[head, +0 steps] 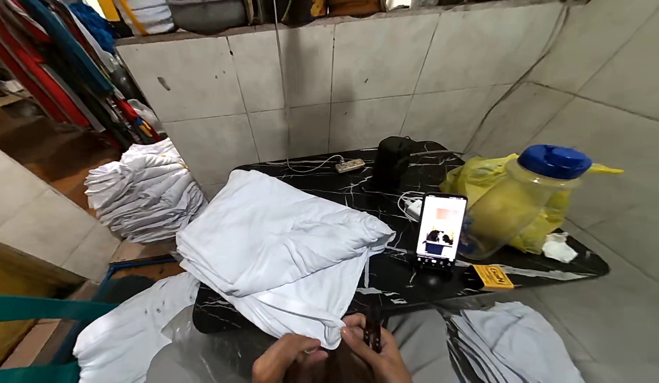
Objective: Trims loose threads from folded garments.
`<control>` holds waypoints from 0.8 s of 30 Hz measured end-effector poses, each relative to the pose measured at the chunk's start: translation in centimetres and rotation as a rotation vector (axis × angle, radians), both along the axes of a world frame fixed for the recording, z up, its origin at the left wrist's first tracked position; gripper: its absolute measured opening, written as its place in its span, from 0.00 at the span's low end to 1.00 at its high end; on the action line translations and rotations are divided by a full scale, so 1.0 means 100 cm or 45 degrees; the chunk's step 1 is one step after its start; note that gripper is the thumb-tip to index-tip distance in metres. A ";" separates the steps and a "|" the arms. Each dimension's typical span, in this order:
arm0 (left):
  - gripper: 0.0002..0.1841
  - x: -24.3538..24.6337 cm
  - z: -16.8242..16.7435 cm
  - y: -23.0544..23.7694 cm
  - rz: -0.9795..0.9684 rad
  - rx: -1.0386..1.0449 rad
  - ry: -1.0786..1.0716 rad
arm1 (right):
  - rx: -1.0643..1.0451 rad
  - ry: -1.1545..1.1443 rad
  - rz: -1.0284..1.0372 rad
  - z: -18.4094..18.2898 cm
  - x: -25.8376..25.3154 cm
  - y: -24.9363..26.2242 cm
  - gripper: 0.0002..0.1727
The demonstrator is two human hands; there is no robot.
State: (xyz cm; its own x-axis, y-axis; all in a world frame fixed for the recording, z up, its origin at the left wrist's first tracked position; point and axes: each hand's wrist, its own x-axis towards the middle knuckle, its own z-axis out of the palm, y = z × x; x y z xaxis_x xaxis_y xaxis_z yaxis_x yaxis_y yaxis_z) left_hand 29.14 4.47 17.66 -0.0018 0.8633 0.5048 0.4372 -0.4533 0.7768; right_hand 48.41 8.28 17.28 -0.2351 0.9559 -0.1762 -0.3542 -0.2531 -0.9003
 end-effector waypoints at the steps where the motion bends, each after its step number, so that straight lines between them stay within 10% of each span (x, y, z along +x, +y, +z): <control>1: 0.11 0.003 -0.002 0.003 0.051 0.042 0.026 | -0.032 0.018 -0.001 0.001 0.000 -0.001 0.06; 8: 0.04 0.031 -0.017 0.002 0.442 0.320 0.324 | -0.206 0.052 -0.035 0.011 -0.004 -0.007 0.06; 15: 0.10 0.012 -0.014 -0.008 -0.144 -0.011 0.270 | -0.205 0.066 -0.036 0.010 -0.003 -0.006 0.08; 24: 0.06 0.012 -0.017 0.006 0.075 0.285 0.346 | -0.067 -0.034 -0.013 0.012 -0.006 -0.007 0.08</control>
State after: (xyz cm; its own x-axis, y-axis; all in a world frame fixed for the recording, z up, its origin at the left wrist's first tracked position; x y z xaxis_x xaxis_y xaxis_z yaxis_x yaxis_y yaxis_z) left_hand 30.30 5.11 15.94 0.1120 0.7337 0.6702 0.6449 -0.5668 0.5128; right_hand 47.85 7.54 18.48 -0.2197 0.9474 -0.2326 -0.3328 -0.2969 -0.8951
